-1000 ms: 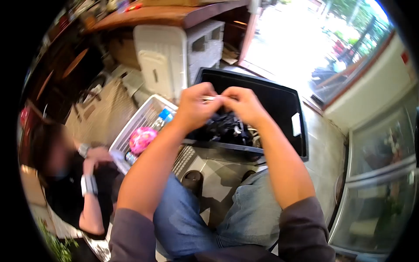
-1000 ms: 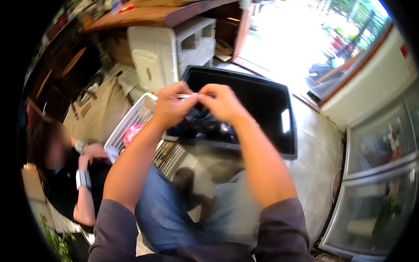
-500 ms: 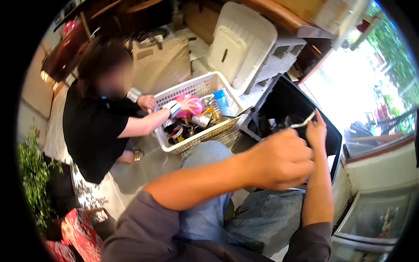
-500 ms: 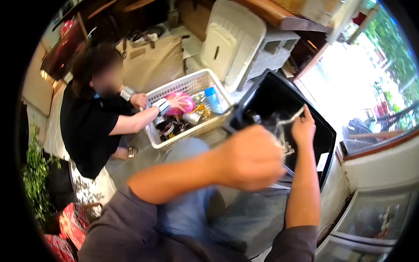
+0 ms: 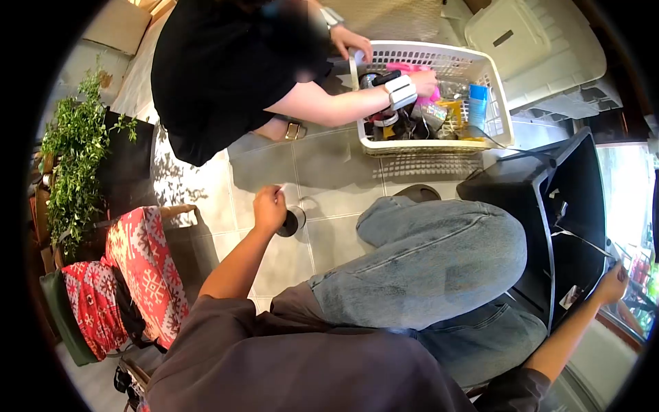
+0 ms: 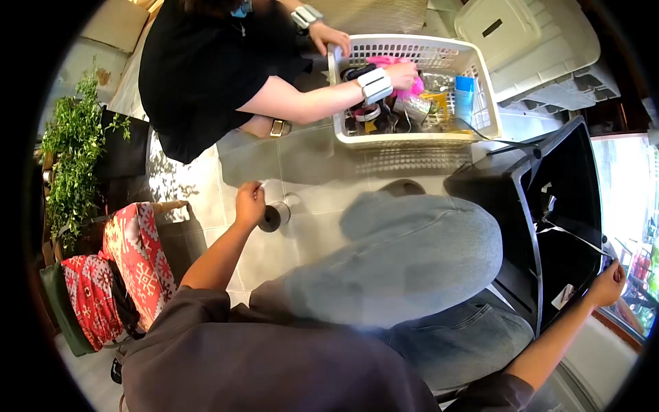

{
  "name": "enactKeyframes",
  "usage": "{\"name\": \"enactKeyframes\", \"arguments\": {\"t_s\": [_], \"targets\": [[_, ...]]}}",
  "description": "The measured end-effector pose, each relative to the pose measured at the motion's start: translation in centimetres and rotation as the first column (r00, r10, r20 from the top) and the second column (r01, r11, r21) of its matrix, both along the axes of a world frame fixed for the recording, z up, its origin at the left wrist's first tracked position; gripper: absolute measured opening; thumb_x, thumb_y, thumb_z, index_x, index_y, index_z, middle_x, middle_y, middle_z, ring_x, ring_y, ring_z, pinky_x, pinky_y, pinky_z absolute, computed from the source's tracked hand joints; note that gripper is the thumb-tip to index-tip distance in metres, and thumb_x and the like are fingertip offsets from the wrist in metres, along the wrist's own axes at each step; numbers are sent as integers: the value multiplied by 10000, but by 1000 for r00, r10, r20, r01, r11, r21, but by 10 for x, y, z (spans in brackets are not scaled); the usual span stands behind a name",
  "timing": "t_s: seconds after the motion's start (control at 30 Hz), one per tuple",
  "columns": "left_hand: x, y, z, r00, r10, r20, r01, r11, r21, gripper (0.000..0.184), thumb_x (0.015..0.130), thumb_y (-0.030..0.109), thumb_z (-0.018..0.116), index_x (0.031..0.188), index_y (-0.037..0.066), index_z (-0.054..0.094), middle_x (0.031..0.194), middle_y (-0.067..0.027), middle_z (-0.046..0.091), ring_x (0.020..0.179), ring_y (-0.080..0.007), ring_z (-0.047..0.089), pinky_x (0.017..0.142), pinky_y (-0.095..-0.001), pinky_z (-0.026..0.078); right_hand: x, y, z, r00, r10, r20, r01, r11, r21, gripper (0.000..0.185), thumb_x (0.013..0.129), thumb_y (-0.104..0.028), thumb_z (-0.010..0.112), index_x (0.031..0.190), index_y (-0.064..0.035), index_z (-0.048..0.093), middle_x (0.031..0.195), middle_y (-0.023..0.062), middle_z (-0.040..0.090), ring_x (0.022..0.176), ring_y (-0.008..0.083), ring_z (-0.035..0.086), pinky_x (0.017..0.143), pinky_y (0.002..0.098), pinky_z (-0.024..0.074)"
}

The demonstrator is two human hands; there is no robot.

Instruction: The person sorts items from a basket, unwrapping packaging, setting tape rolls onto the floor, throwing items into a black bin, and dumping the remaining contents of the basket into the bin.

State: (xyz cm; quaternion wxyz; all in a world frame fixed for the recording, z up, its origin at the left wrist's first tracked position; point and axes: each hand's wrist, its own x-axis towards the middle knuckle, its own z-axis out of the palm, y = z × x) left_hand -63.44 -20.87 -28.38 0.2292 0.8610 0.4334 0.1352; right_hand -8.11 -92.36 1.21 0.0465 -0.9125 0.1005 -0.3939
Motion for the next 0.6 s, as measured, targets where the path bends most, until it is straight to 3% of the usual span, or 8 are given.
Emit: {"name": "enactKeyframes", "arguments": {"t_s": [0.07,0.13,0.27,0.33,0.43,0.47,0.53,0.6], "targets": [[-29,-11,-1,999,-22,-33,24,998,60,121,885,88,659,976,21,703,971,-175,674,957,-385,622,860,-492,476,4,8,-1,988,-155,17,155,983,-93,447,903,-525,741,994,-90,789,957,60,788,919,252,744,846,385,554],[-52,-24,0,993,-93,-75,99,991,89,114,865,85,685,970,42,698,973,-155,660,981,-374,610,884,-496,456,4,7,-4,984,-171,-47,164,978,-130,472,897,-552,738,986,-91,787,941,67,782,922,259,740,844,391,550],[-90,-57,-22,946,-275,-172,281,960,13,165,820,79,725,982,74,692,978,-126,641,999,-350,601,923,-484,430,7,19,-12,971,-21,-238,27,999,22,476,957,-525,660,1090,-86,786,1036,132,778,989,310,720,888,403,531],[-97,-67,-37,922,-314,-228,314,949,-35,192,795,94,746,977,82,684,1006,-116,633,1034,-338,588,961,-487,407,6,25,-15,980,-6,-198,3,1000,-18,425,962,-487,673,1082,-98,792,1034,120,779,967,291,719,857,402,532],[-80,-76,-25,933,-249,-259,249,968,-33,334,744,149,791,1029,90,627,1026,-101,599,1093,-330,550,1007,-512,347,2,40,-19,961,195,-198,-173,977,121,393,971,-402,686,1096,-40,777,1048,141,771,977,270,713,885,383,527],[-73,-81,-25,949,-216,-230,240,968,80,406,732,148,794,1077,85,589,1062,-118,571,1108,-346,527,997,-519,339,-12,67,-16,953,208,-222,-175,971,162,375,973,-368,695,1100,-24,771,1041,143,768,968,252,708,888,368,524],[-49,-91,-18,951,-247,-184,249,968,-14,455,731,120,777,1130,60,565,1143,-168,543,1144,-381,501,1010,-518,354,-20,87,-17,899,363,-245,-288,911,294,333,968,-325,717,1103,-25,770,1012,119,759,946,216,691,875,339,521],[-1,-95,-7,927,-375,11,375,927,-27,487,740,102,764,1175,42,553,1204,-194,528,1174,-403,492,1032,-518,366,-44,131,-2,843,438,-314,-302,866,398,310,972,-295,721,1124,-28,763,977,85,746,902,168,660,837,311,516]]}}
